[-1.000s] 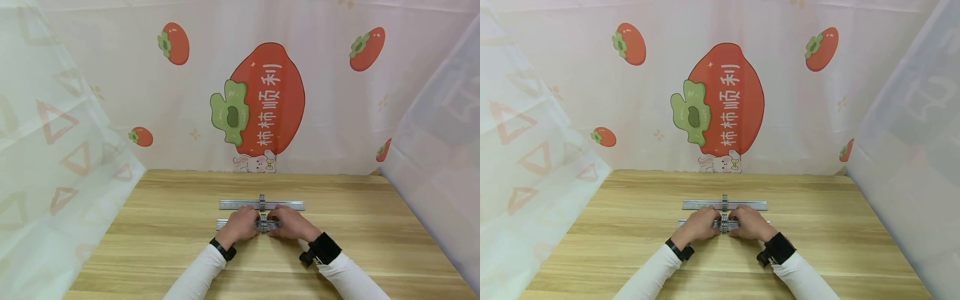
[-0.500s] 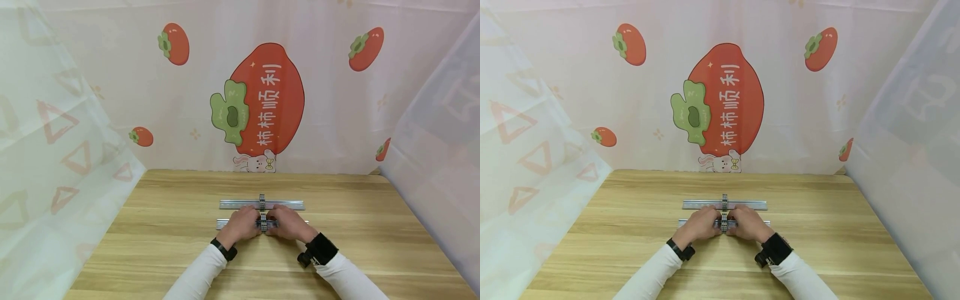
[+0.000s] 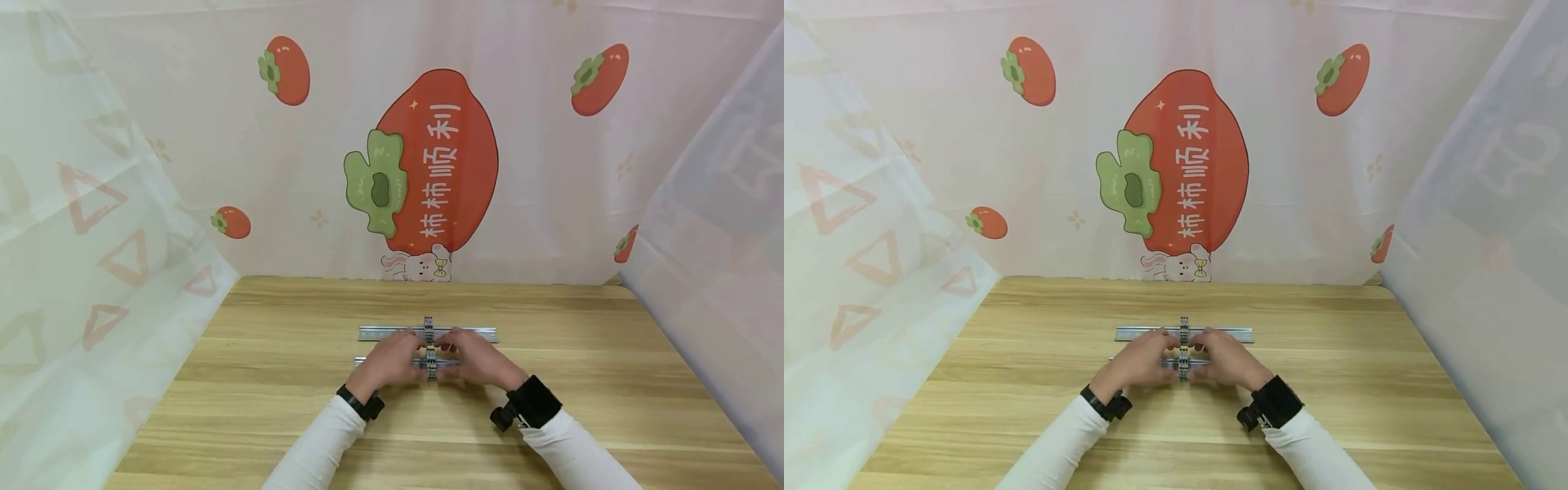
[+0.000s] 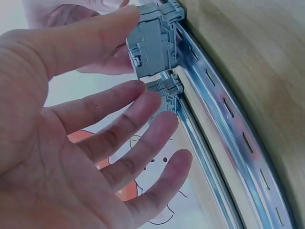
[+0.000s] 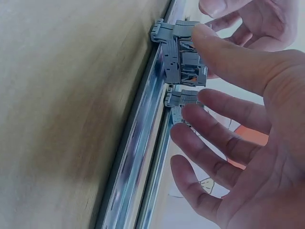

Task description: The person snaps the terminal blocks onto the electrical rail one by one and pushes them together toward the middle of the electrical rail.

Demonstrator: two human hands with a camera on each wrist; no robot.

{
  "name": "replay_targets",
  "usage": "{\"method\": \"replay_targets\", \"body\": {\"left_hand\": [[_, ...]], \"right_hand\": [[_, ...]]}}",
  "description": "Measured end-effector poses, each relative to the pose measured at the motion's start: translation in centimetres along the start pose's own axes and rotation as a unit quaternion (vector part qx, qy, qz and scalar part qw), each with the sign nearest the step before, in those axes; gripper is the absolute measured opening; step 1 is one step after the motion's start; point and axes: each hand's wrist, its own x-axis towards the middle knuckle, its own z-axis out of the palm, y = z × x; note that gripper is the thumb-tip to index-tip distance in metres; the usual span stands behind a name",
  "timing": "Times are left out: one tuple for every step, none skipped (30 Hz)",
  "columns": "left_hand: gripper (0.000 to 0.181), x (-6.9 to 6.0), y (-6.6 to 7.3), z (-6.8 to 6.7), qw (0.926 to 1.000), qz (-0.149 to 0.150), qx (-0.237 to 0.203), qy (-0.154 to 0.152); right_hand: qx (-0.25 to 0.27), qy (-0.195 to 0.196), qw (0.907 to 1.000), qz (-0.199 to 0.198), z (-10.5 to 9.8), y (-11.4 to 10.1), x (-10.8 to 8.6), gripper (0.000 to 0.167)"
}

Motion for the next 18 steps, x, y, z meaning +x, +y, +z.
{"method": "replay_targets", "body": {"left_hand": [[0.047,0.04,0.02,-0.02,1.0000,0.001,-0.002,0.000],[0.046,0.08,0.04,-0.01,1.0000,0.000,-0.003,0.000],[0.045,0.12,0.09,0.01,1.0000,0.000,-0.005,0.000],[0.044,0.16,0.12,0.05,1.0000,-0.001,-0.005,0.000],[0.044,0.20,0.16,0.09,1.0000,-0.004,-0.005,0.000],[0.044,0.24,0.19,0.13,1.0000,-0.005,-0.005,0.001],[0.043,0.28,0.21,0.18,1.0000,-0.007,-0.006,0.001],[0.043,0.30,0.24,0.19,0.9999,-0.009,-0.006,0.001],[0.043,0.30,0.26,0.21,0.9999,-0.009,-0.006,0.002],[0.043,0.29,0.26,0.23,0.9999,-0.009,-0.006,0.002],[0.043,0.27,0.27,0.24,0.9999,-0.009,-0.005,0.003],[0.044,0.23,0.28,0.24,0.9999,-0.008,-0.004,0.004],[0.044,0.19,0.27,0.24,1.0000,-0.008,-0.004,0.003],[0.045,0.11,0.24,0.24,1.0000,-0.006,-0.003,0.003],[0.047,0.01,0.21,0.25,1.0000,-0.006,-0.002,0.002],[0.050,-0.13,0.17,0.24,1.0000,-0.007,0.000,0.002],[0.052,-0.31,0.14,0.16,0.9999,-0.010,0.000,0.004],[0.053,-0.51,0.02,0.10,0.9999,-0.012,0.003,0.007]], "right_hand": [[0.003,-0.001,1.0000,0.000,-0.04,-0.03,0.00,0.047],[0.004,-0.002,1.0000,0.000,-0.03,-0.06,0.00,0.045],[0.004,-0.003,1.0000,0.001,0.00,-0.08,-0.01,0.044],[0.004,-0.003,1.0000,0.001,0.05,-0.07,-0.01,0.043],[0.003,-0.002,1.0000,0.002,0.10,-0.05,-0.01,0.043],[0.001,-0.002,1.0000,0.003,0.16,-0.02,-0.01,0.043],[0.000,0.000,1.0000,0.004,0.20,0.01,-0.01,0.043],[-0.002,0.001,1.0000,0.004,0.22,0.05,0.00,0.043],[-0.002,0.001,1.0000,0.004,0.27,0.06,-0.02,0.043],[-0.003,0.002,1.0000,0.004,0.30,0.07,-0.04,0.043],[-0.001,0.002,1.0000,0.003,0.32,0.06,-0.07,0.043],[0.000,0.003,1.0000,0.002,0.33,0.05,-0.11,0.043],[0.000,0.004,1.0000,0.002,0.35,0.06,-0.14,0.044],[0.001,0.004,1.0000,0.000,0.36,0.06,-0.21,0.044],[0.001,0.005,1.0000,0.002,0.34,0.04,-0.30,0.045],[0.002,0.007,1.0000,0.004,0.26,0.03,-0.42,0.047],[0.007,0.009,0.9999,0.009,0.14,0.01,-0.59,0.048],[0.008,0.014,0.9998,0.015,-0.01,0.05,-0.82,0.050]]}}
